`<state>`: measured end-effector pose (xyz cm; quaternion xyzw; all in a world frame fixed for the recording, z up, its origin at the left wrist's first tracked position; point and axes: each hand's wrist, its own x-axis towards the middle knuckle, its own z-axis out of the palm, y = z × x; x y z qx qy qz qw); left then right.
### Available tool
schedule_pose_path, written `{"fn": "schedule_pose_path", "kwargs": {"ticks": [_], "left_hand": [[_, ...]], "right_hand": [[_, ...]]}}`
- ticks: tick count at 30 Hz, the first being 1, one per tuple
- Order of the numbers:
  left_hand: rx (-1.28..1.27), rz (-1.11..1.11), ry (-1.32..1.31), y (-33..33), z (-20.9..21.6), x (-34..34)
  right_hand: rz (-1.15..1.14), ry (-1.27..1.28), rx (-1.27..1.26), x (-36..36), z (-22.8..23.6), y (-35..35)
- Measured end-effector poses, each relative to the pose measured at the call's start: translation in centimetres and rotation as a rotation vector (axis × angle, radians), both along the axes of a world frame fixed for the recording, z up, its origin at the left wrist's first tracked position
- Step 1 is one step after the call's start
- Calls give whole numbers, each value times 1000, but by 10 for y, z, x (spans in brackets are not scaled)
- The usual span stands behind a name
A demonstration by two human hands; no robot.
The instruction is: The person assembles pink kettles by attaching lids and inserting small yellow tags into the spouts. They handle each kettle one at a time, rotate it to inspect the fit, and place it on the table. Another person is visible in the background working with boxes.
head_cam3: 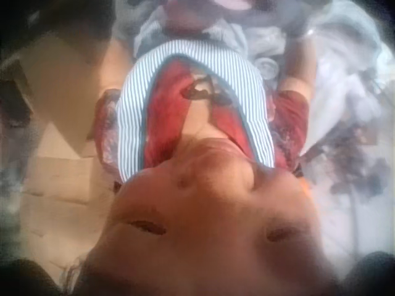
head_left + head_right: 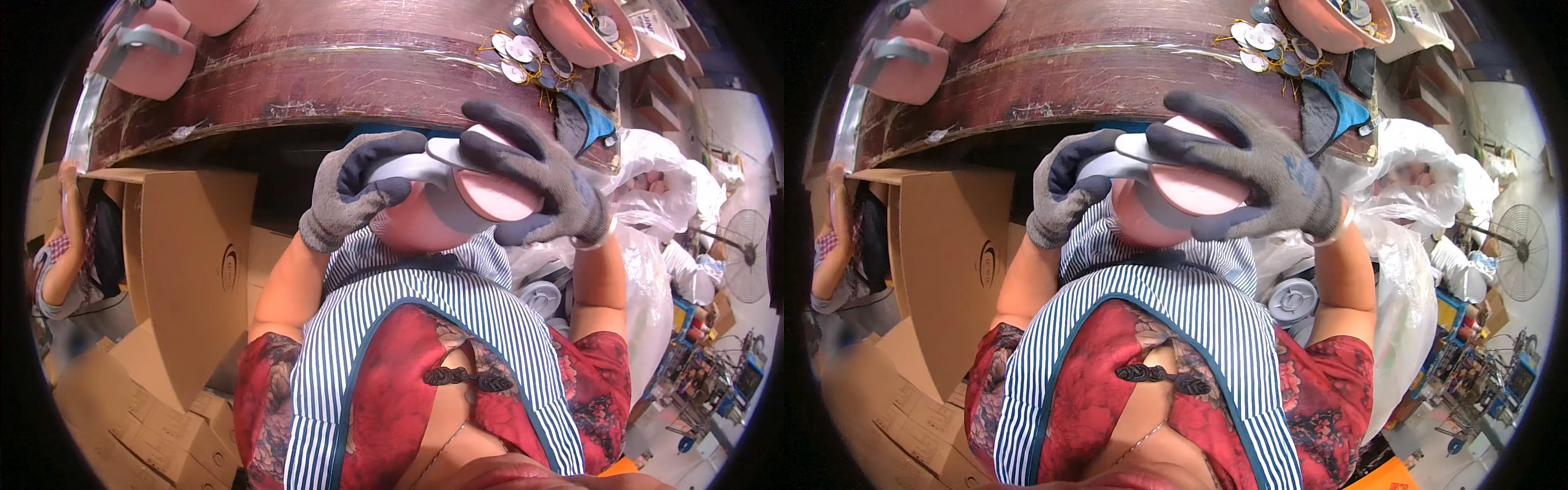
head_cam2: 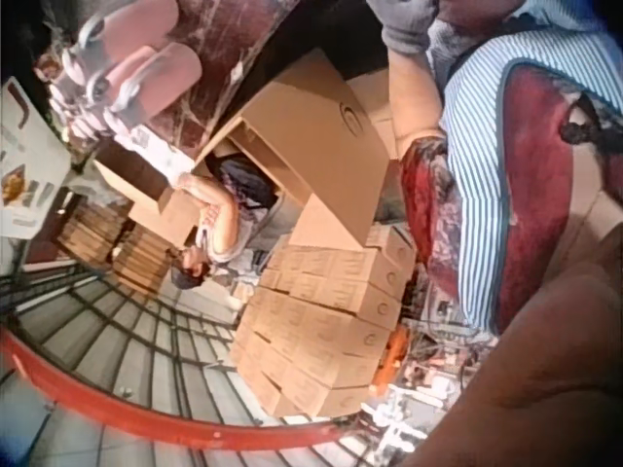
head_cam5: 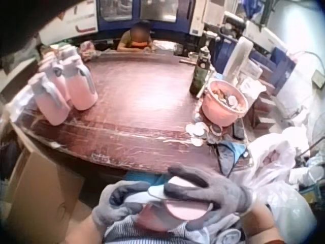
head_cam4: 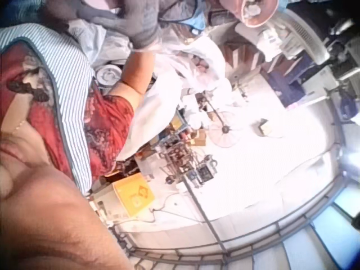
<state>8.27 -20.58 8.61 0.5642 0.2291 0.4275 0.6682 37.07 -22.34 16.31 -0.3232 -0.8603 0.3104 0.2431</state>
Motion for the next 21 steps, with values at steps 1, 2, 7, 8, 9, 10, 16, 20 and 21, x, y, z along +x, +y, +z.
{"fn": "schedule_pose_path", "kwargs": {"ticks": [1,2,7,8,9,10,16,20,21], "left_hand": [[-27,6,-15,0,-2,0],[-53,4,-30,0,-4,0],[-66,-43,-21,2,-6,0],[-51,-46,-15,2,-6,0],[-36,-50,-9,3,-7,0],[-20,-55,-4,3,-8,1],[-25,-99,87,2,-7,2],[28,-144,-40,9,-3,8],[32,-135,-51,4,-4,17]], "right_hand": [[-23,27,-12,-3,-8,1],[-55,56,-24,-5,-13,1],[-82,22,89,-2,-25,-9],[-84,3,103,-2,-24,-10],[-87,-16,117,-2,-23,-12],[-92,-36,131,-2,-22,-14],[-226,-720,156,-19,34,-34],[214,-546,602,-9,48,-1],[268,-434,329,-9,28,7]]}}
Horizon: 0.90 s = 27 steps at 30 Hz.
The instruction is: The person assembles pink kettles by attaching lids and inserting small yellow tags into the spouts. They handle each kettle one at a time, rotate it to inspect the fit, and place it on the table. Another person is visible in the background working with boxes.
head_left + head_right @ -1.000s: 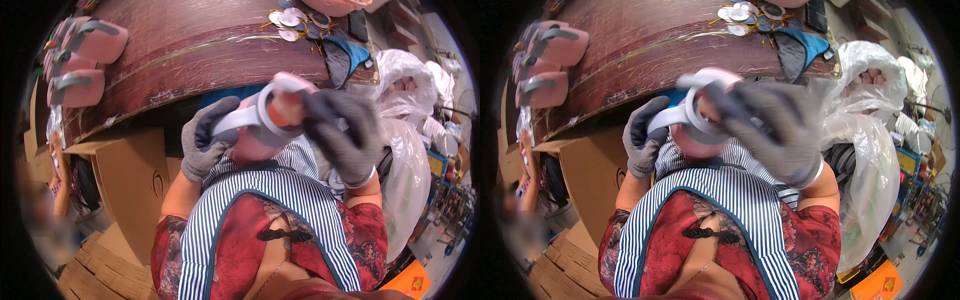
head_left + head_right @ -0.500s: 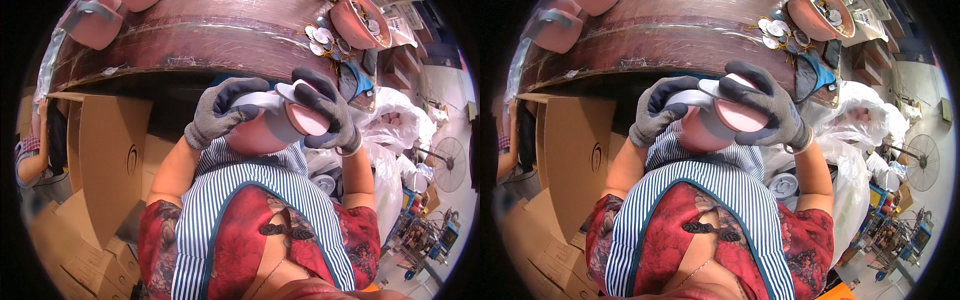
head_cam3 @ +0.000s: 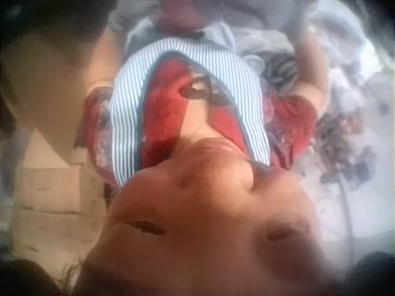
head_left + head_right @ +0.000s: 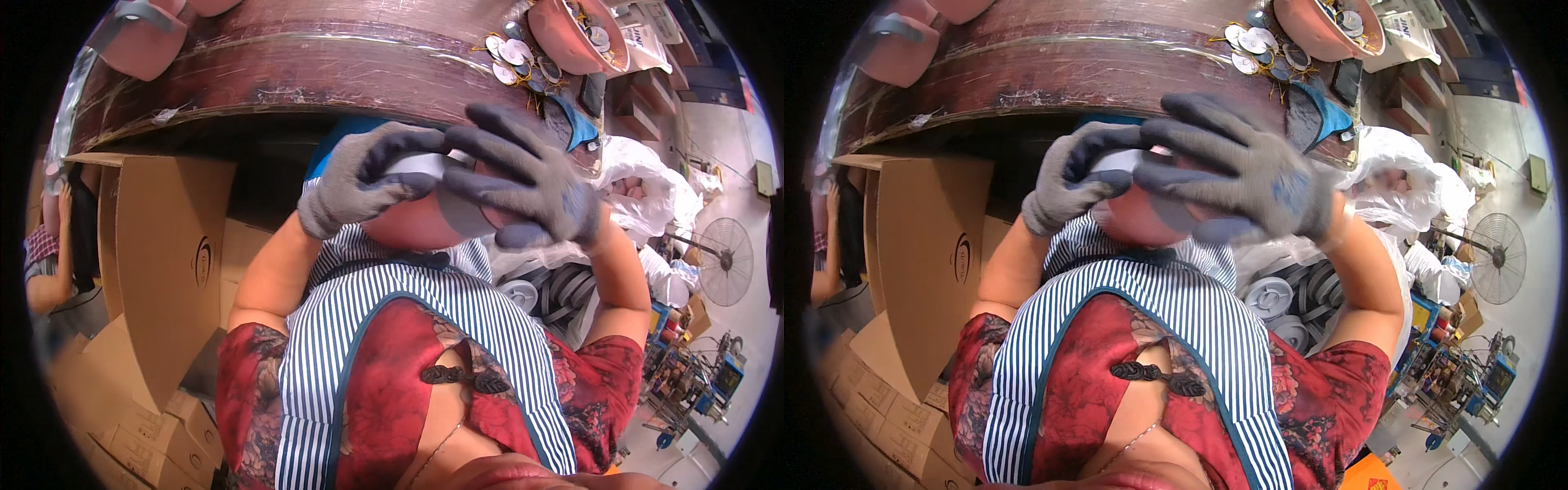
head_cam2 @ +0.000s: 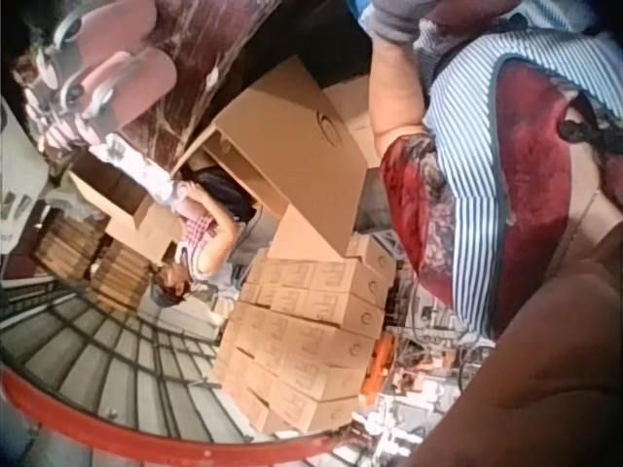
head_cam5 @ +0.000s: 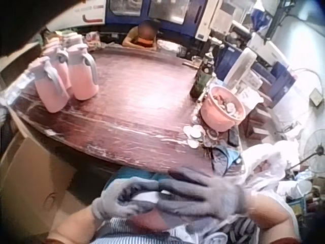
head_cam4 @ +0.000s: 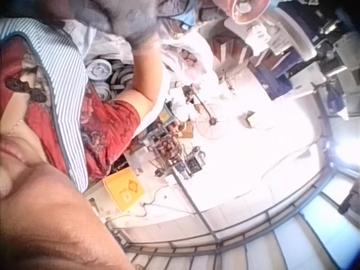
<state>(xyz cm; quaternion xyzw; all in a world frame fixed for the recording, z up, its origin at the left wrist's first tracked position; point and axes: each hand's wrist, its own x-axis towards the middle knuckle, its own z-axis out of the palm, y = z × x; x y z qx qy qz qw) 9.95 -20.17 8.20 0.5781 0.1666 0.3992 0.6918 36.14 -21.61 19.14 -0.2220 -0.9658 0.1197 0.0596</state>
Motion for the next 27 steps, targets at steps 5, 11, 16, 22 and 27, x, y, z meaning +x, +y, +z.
{"fn": "schedule_pose_path", "kwargs": {"ticks": [5,11,16,22,27], "left_hand": [[763,263,687,-60,16,65],[79,-250,-78,28,24,16],[645,103,531,-44,37,74],[-65,-200,100,30,27,3],[-194,-282,6,31,8,15]], "right_hand": [[-665,317,-250,56,-140,0],[-364,238,-45,20,-8,-19],[-855,572,-518,55,-122,-25],[-273,171,-94,30,-6,-30],[-185,257,12,9,-19,-39]]}}
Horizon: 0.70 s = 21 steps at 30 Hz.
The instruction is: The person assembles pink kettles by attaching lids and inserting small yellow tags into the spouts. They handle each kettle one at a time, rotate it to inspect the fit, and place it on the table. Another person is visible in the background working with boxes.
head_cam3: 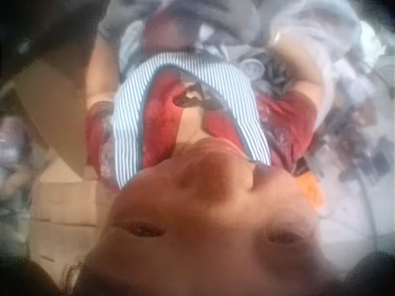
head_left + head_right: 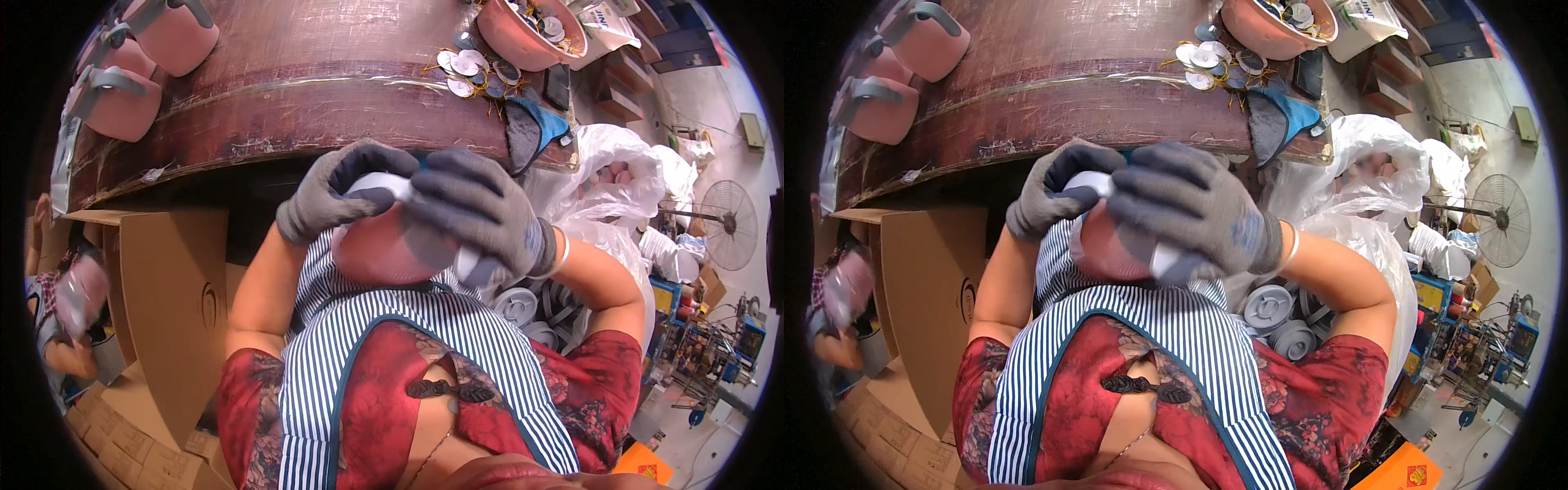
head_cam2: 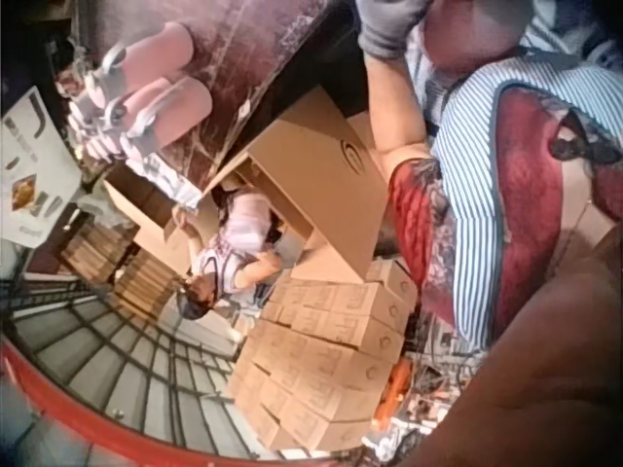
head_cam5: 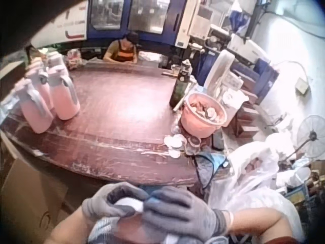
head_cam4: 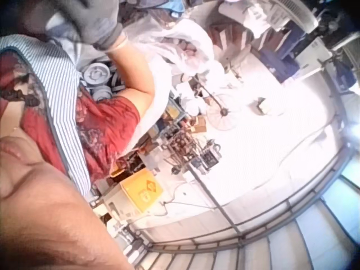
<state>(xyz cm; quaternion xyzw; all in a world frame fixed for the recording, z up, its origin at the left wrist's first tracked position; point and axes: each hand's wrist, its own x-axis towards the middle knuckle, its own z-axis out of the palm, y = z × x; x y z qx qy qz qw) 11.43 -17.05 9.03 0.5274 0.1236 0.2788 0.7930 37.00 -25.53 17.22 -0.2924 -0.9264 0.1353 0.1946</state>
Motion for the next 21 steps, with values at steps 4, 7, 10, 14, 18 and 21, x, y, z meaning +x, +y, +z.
{"fn": "schedule_pose_path", "kwargs": {"ticks": [4,7,10,14,18,21], "left_hand": [[587,566,448,-65,14,40],[-76,349,313,-31,2,27],[-298,418,218,-19,6,10],[-391,413,96,-18,1,8],[-413,398,90,-17,-4,-1],[-455,428,182,-14,1,-2]], "right_hand": [[-385,416,-579,15,-69,40],[-265,494,-782,28,-93,87],[-779,8,-292,47,-104,140],[-1040,-441,288,99,-161,173],[-1096,71,80,119,-154,178],[-1086,208,237,137,-142,163]]}}
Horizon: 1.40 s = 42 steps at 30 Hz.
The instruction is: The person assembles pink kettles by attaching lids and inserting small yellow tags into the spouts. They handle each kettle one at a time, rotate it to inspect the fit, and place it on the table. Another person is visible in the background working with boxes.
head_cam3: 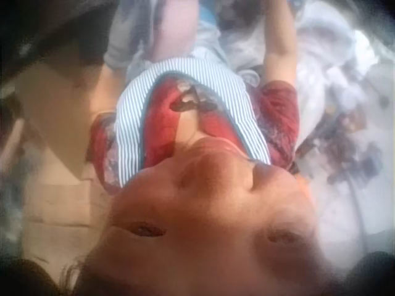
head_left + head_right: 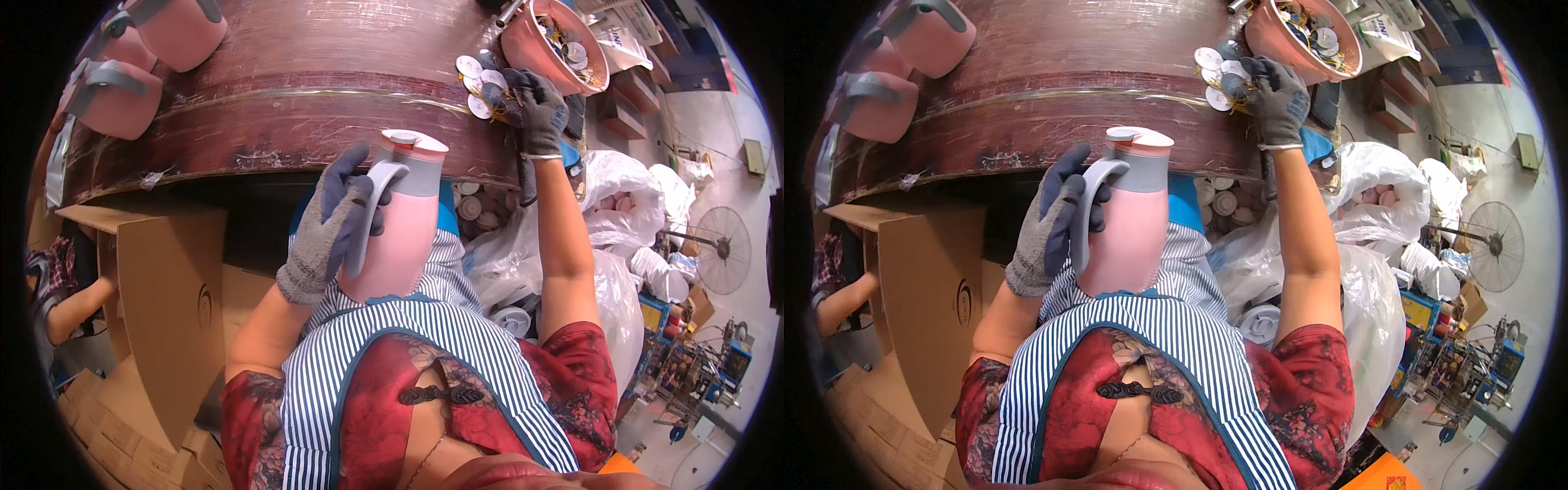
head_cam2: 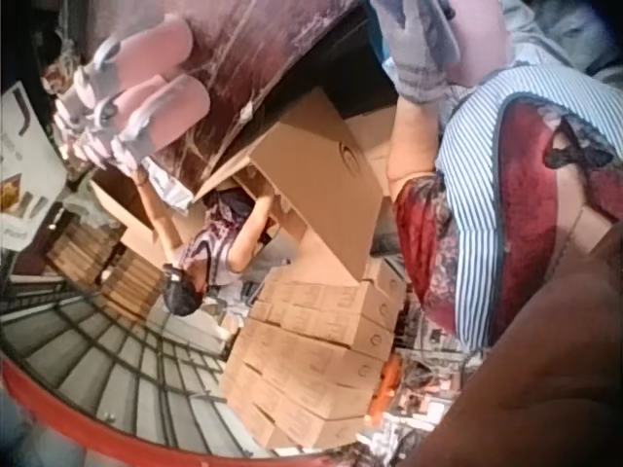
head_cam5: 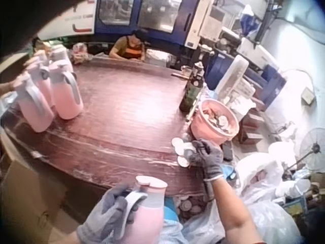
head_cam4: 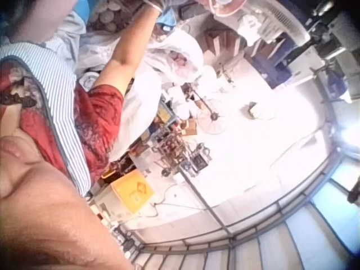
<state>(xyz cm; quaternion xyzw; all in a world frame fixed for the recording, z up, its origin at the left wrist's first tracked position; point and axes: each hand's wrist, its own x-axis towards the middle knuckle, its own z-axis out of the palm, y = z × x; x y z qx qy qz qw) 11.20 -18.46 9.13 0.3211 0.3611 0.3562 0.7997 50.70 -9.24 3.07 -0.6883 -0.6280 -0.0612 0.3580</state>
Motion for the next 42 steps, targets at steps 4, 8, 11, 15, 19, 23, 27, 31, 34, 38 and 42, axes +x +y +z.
{"fn": "schedule_pose_path", "kwargs": {"ticks": [4,8,11,15,19,23,27,31,34,38,42], "left_hand": [[-121,-112,-116,-5,2,-9],[-63,-48,-171,-21,-14,-14],[-108,16,-205,-32,-5,-13],[165,-38,36,-16,-11,-15],[397,-204,284,-2,-14,-20],[686,-206,380,9,-33,-11],[839,-135,502,6,-33,3],[1033,-11,654,1,-49,15],[1027,-37,662,2,-44,15],[1089,-2,699,-3,-43,16],[1047,-43,775,-7,-33,14]], "right_hand": [[15,481,-19,-17,30,-38],[115,1095,-184,-64,60,-90],[172,1189,-335,-119,72,-126],[219,1422,-346,-159,75,-153],[343,1563,-332,-174,48,-163],[395,1677,-312,-187,38,-163],[496,1720,-301,-182,30,-163],[345,1470,-362,-174,27,-167],[375,853,-482,-156,18,-172],[524,484,-363,-157,25,-166],[471,1039,-551,-159,32,-168]]}}
